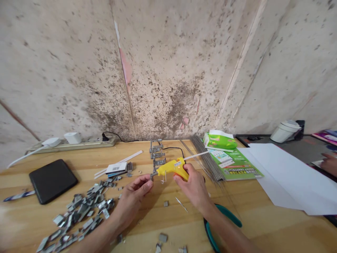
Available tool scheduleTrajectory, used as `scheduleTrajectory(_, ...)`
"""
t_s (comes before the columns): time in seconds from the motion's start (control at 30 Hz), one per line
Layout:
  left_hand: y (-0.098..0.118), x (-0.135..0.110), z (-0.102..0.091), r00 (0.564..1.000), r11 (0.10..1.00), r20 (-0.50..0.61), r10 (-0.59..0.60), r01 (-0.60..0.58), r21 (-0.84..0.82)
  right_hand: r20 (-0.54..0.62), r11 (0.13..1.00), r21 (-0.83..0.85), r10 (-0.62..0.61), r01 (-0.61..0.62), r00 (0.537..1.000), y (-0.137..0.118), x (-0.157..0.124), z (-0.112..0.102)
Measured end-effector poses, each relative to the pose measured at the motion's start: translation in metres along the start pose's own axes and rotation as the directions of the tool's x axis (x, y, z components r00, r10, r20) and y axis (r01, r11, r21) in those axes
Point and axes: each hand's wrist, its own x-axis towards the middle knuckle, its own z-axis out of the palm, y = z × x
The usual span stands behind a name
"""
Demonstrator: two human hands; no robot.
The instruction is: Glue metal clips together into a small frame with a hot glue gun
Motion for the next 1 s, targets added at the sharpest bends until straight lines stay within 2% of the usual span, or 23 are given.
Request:
scheduleTrajectory(0.43, 0.0053, -0.0028, 0.0045, 1.000, 1.000, -0.023, 0.006, -0.005, 0.018, 0.006, 1.000, 0.007, 0.005, -0.005, 1.000, -0.0002, 0.0000, 0.0005)
scheduleTrajectory(0.8, 0.0069, -0.0029, 0.0059, 0.999, 0.998, -0.031, 0.026, -0.025, 0.050, -0.050, 1.000, 0.015, -0.023, 0.023, 0.999, 0.0018, -0.0003, 0.0014)
scheduleTrajectory(1.0, 0.0042, -0.0019, 0.0042, 0.998, 0.996, -0.054, 0.041, -0.036, 0.080, -0.031, 0.999, -0.035, -0.004, 0.003, 1.000, -0.0003, -0.0003, 0.0002)
